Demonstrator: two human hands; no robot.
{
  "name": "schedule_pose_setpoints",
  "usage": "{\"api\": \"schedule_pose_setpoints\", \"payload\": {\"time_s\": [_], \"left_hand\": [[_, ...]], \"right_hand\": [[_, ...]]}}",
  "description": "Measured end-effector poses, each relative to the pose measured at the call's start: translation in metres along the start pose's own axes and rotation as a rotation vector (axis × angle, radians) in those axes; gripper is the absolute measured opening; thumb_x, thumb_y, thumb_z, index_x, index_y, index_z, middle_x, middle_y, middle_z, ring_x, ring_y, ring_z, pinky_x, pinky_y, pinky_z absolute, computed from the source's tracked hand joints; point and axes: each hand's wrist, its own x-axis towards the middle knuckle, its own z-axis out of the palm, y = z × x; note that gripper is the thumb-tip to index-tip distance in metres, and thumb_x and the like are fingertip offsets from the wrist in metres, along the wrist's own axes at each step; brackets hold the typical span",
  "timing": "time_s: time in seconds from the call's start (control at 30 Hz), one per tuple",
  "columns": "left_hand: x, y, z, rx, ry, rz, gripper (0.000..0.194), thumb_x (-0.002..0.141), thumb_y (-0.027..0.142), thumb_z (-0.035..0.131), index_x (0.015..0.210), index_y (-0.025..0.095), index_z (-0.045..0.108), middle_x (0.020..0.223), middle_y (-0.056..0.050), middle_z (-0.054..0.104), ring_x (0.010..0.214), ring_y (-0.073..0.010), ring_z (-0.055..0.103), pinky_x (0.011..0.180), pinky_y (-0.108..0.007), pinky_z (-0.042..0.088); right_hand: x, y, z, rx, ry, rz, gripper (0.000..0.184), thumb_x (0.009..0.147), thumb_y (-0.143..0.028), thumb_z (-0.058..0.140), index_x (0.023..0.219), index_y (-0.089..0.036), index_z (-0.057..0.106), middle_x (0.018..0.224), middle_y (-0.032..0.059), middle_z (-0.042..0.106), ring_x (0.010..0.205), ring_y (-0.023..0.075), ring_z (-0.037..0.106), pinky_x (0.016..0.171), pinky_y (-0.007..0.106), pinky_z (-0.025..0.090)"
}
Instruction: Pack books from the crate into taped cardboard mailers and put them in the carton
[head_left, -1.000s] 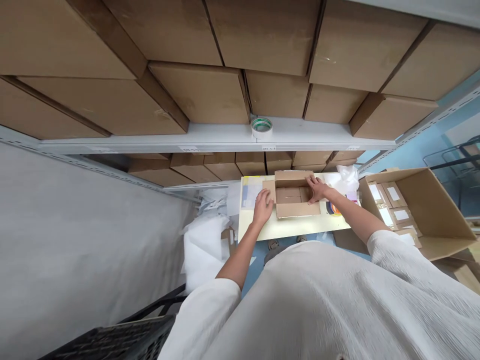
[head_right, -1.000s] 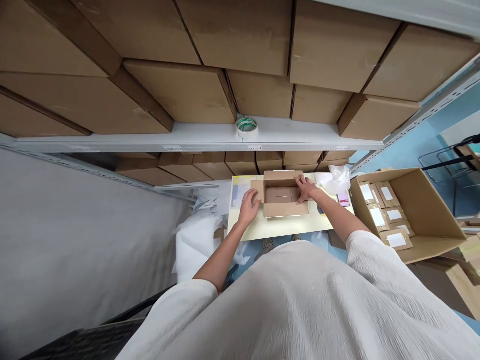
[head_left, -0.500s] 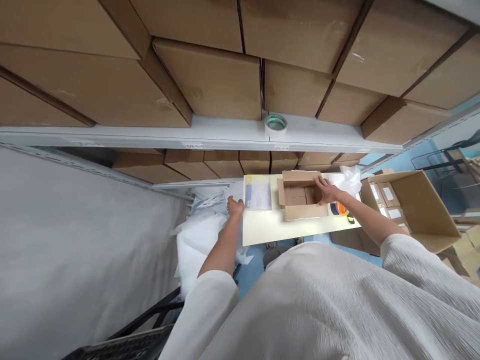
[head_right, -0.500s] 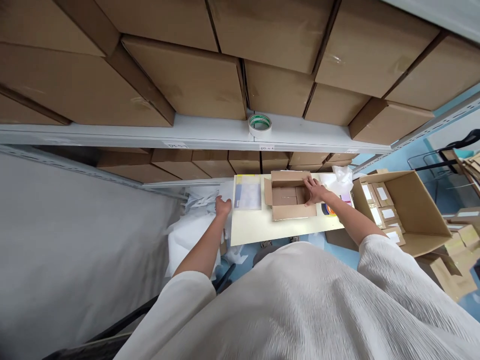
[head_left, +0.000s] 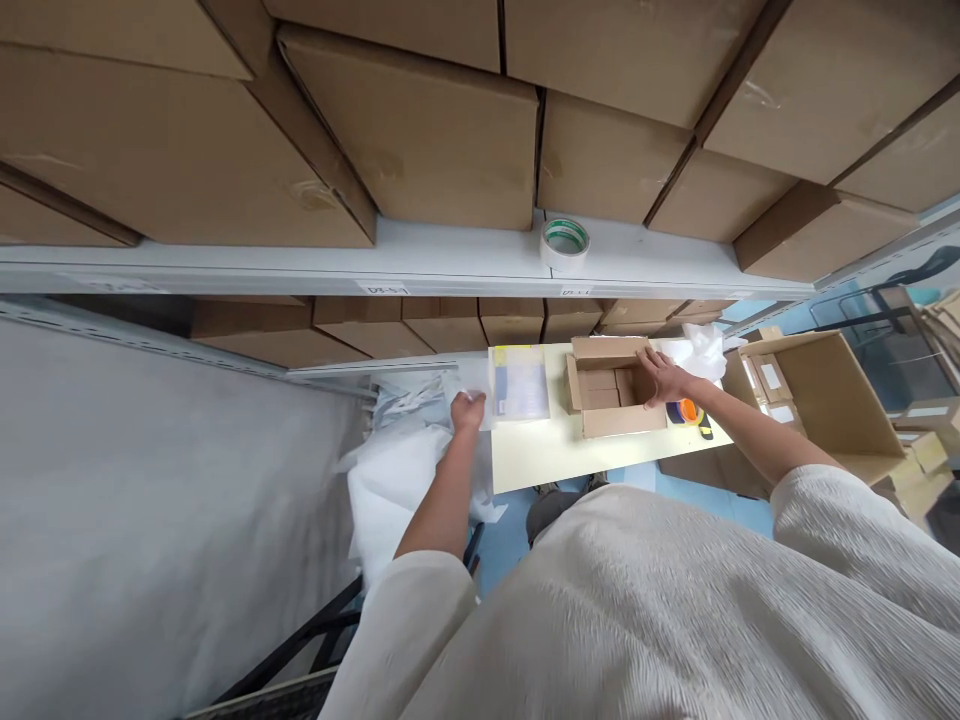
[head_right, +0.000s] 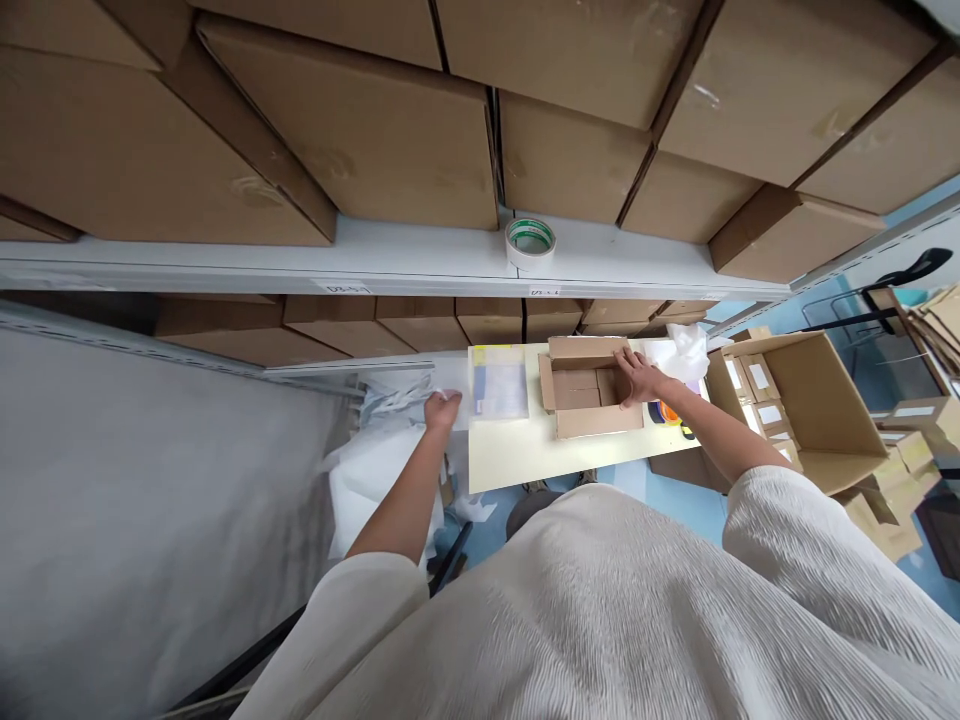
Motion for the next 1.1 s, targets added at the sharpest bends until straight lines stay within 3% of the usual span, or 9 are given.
{"api": "schedule_pose_setpoints", "payload": {"time_s": [0.1, 0.2, 0.3, 0.47, 0.6, 0.7, 1.1], "left_hand": [[-0.017, 0.020, 0.013, 0.002, -0.077, 0.096, 0.012, 0.086, 0.025, 0.066, 0.093, 0.023, 0.075, 0.101, -0.004, 0.081, 0.103, -0.0223, 0.076, 0.097, -0.030, 0.056], [-0.031, 0.039, 0.024, 0.143, -0.217, 0.193, 0.013, 0.093, 0.025, 0.063, 0.094, 0.025, 0.076, 0.108, -0.008, 0.083, 0.113, -0.0263, 0.075, 0.099, -0.033, 0.054], [-0.039, 0.049, 0.028, 0.288, -0.152, 0.143, 0.019, 0.096, 0.020, 0.061, 0.109, 0.023, 0.074, 0.123, -0.014, 0.078, 0.117, -0.0294, 0.073, 0.100, -0.037, 0.054], [-0.044, 0.051, 0.034, 0.354, -0.041, 0.031, 0.044, 0.097, 0.027, 0.069, 0.139, 0.019, 0.056, 0.151, -0.023, 0.060, 0.127, -0.0353, 0.069, 0.104, -0.046, 0.053], [-0.042, 0.053, 0.041, 0.409, 0.015, -0.122, 0.053, 0.094, 0.033, 0.075, 0.139, 0.017, 0.053, 0.153, -0.027, 0.057, 0.145, -0.0439, 0.056, 0.113, -0.057, 0.047], [-0.036, 0.057, 0.044, 0.436, 0.006, -0.192, 0.052, 0.091, 0.036, 0.078, 0.134, 0.018, 0.055, 0.153, -0.026, 0.058, 0.150, -0.0429, 0.050, 0.118, -0.057, 0.042], [-0.023, 0.062, 0.054, 0.366, -0.013, -0.308, 0.075, 0.073, 0.016, 0.079, 0.140, 0.019, 0.047, 0.137, -0.024, 0.070, 0.141, -0.0418, 0.059, 0.115, -0.056, 0.042]], "right_hand": [[-0.001, -0.002, 0.000, 0.004, 0.005, 0.001, 0.166, 0.063, -0.081, 0.090, 0.177, -0.035, -0.021, 0.187, 0.0091, -0.020, 0.172, 0.0492, -0.003, 0.135, 0.069, 0.022], [-0.002, -0.006, -0.001, 0.007, 0.000, 0.013, 0.166, 0.063, -0.081, 0.090, 0.177, -0.033, -0.020, 0.187, 0.0104, -0.019, 0.172, 0.0497, -0.003, 0.134, 0.070, 0.024], [-0.004, -0.008, -0.003, 0.008, -0.006, 0.011, 0.165, 0.063, -0.080, 0.090, 0.178, -0.032, -0.020, 0.187, 0.0110, -0.019, 0.171, 0.0502, -0.003, 0.133, 0.072, 0.025], [-0.003, -0.008, -0.003, 0.019, -0.010, 0.004, 0.165, 0.064, -0.081, 0.089, 0.177, -0.033, -0.021, 0.186, 0.0110, -0.021, 0.171, 0.0508, -0.004, 0.132, 0.074, 0.025], [-0.002, -0.008, -0.001, 0.020, -0.011, 0.009, 0.166, 0.063, -0.081, 0.089, 0.177, -0.032, -0.022, 0.185, 0.0118, -0.023, 0.171, 0.0514, -0.005, 0.132, 0.074, 0.025], [-0.001, -0.007, 0.000, 0.029, -0.014, -0.002, 0.167, 0.063, -0.081, 0.089, 0.176, -0.032, -0.024, 0.185, 0.0107, -0.024, 0.171, 0.0512, -0.006, 0.131, 0.074, 0.026], [-0.001, -0.006, 0.002, 0.054, -0.001, -0.020, 0.166, 0.063, -0.081, 0.090, 0.176, -0.035, -0.024, 0.186, 0.0109, -0.023, 0.171, 0.0503, -0.007, 0.132, 0.074, 0.022]]}}
